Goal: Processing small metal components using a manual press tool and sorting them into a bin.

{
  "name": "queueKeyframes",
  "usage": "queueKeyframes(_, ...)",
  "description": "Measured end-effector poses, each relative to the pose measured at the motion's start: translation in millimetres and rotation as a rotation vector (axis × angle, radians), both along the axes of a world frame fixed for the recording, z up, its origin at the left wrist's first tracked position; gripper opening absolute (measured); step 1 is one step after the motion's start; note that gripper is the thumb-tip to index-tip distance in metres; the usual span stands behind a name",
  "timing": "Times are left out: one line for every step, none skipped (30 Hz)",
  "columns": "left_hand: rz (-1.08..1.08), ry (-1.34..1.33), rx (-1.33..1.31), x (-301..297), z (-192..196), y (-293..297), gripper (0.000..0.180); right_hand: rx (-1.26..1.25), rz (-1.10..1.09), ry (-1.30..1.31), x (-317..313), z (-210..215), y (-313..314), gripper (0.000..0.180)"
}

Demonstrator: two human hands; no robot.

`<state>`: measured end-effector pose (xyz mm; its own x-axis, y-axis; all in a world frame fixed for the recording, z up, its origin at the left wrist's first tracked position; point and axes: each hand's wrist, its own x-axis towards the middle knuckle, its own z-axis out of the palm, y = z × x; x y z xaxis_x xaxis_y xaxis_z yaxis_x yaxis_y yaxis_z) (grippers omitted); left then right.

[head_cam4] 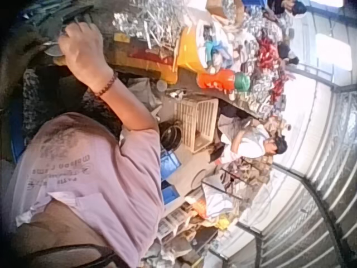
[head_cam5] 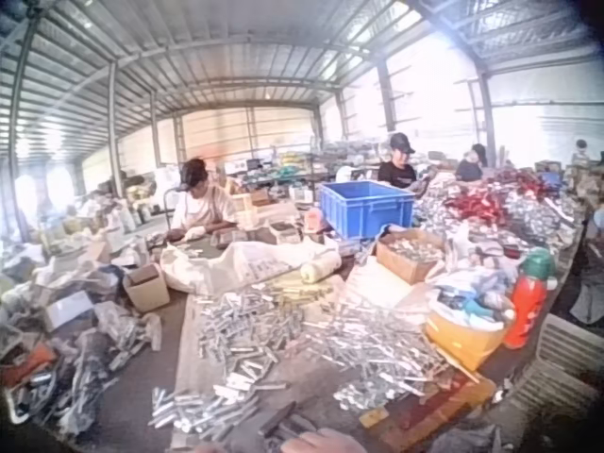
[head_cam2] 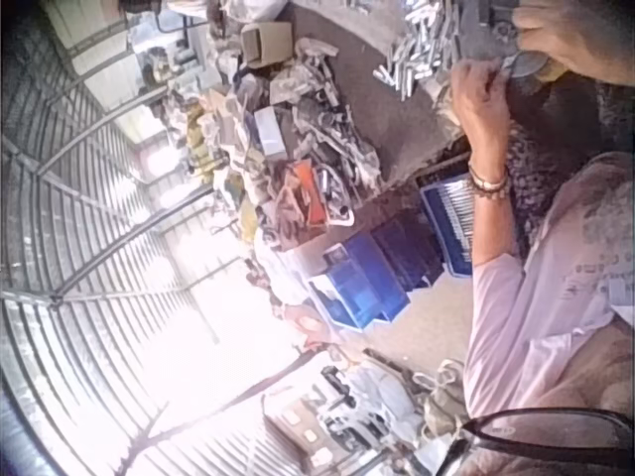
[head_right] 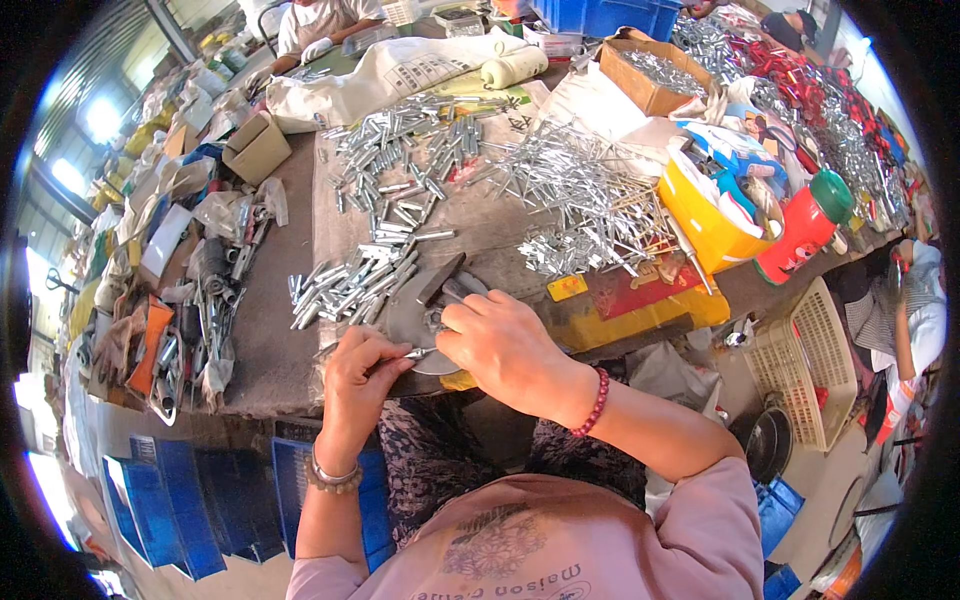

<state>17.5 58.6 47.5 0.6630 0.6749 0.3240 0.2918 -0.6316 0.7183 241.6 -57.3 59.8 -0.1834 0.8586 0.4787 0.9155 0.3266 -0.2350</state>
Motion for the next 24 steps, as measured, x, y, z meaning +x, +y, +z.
queueKeyframes(-0.004,-0.01,-0.003,-0.1,-2.4,0.1,0.018,-0.001,0.014,0.015,0.1,-1.5,1.3,0.011)
queueKeyframes(-0.008,-0.021,-0.005,0.4,-3.6,0.0,0.019,-0.002,0.011,0.014,0.4,-2.0,1.7,0.011)
queueKeyframes(-0.011,-0.021,-0.005,1.2,-2.8,-0.4,0.019,-0.002,0.022,0.019,0.3,-2.8,2.3,0.011)
queueKeyframes(-0.011,-0.021,-0.019,2.2,-1.1,-1.2,0.019,-0.003,0.032,0.025,0.3,-3.2,2.9,0.011)
queueKeyframes(-0.013,-0.022,-0.032,3.4,-0.2,-1.7,0.019,-0.003,0.027,0.024,0.8,-2.9,3.6,0.011)
queueKeyframes(-0.017,-0.023,-0.032,3.8,-0.3,-1.8,0.019,-0.003,0.041,0.01,1.6,-2.3,4.1,0.005)
queueKeyframes(-0.013,-0.01,-0.012,3.0,-0.6,-1.7,0.019,-0.003,0.054,-0.005,2.0,-1.8,4.2,0.004)
queueKeyframes(-0.009,0.002,0.008,2.0,-1.1,-1.6,0.018,-0.004,0.047,-0.008,-0.3,-3.1,4.1,0.004)
queueKeyframes(-0.018,-0.005,0.009,2.3,-0.9,-0.8,0.018,0.017,0.044,0.001,-2.5,-4.7,4.0,0.003)
queueKeyframes(-0.019,0.0,0.03,2.1,-0.5,-0.4,0.017,0.038,0.04,0.008,-1.8,-4.9,2.9,0.003)
queueKeyframes(-0.02,0.004,0.052,2.9,-0.2,-0.9,0.016,0.037,0.031,0.001,1.7,-1.2,0.2,0.003)
queueKeyframes(-0.008,0.001,0.039,1.9,-0.4,-2.0,0.016,0.043,-0.004,0.023,3.2,3.0,-1.6,0.002)
queueKeyframes(-0.011,-0.003,0.037,2.0,0.0,-1.6,0.016,0.049,-0.038,0.046,5.9,5.3,-2.9,0.002)
queueKeyframes(-0.014,-0.006,0.03,2.0,0.2,-0.9,0.016,0.084,-0.104,0.029,19.9,5.7,-1.6,0.004)
queueKeyframes(-0.009,-0.007,0.021,0.5,-0.8,-1.8,0.016,0.108,-0.202,0.085,32.6,7.5,-1.9,0.005)
queueKeyframes(-0.009,-0.01,0.017,0.5,-1.4,-2.3,0.016,0.131,-0.269,0.099,51.4,6.0,-2.2,0.007)
queueKeyframes(-0.01,-0.016,0.013,0.1,-2.1,-2.7,0.016,0.154,-0.335,0.112,67.3,0.9,-2.7,0.009)
queueKeyframes(-0.013,-0.023,0.013,1.3,-1.1,-1.7,0.016,0.156,-0.336,0.108,76.8,-1.6,-4.4,0.009)
queueKeyframes(-0.013,-0.027,0.014,1.8,-1.0,-1.3,0.016,0.128,-0.355,0.077,84.2,-3.8,-5.6,0.01)
queueKeyframes(-0.011,-0.028,0.02,1.9,-1.3,-1.3,0.016,0.1,-0.374,0.047,87.8,-4.8,-5.2,0.011)
queueKeyframes(-0.01,-0.028,0.024,1.8,-3.0,-1.1,0.016,0.099,-0.372,0.045,88.1,-6.9,-3.6,0.011)
queueKeyframes(-0.008,-0.029,0.024,2.0,-3.8,-0.8,0.016,0.102,-0.352,0.004,88.1,-8.7,-2.1,0.01)
queueKeyframes(-0.011,-0.034,0.019,2.3,-4.2,-0.4,0.016,0.105,-0.332,-0.038,87.9,-9.4,-1.1,0.01)
queueKeyframes(-0.011,-0.037,0.014,1.5,-4.5,-0.4,0.016,0.104,-0.328,-0.038,86.8,-9.6,-0.5,0.01)
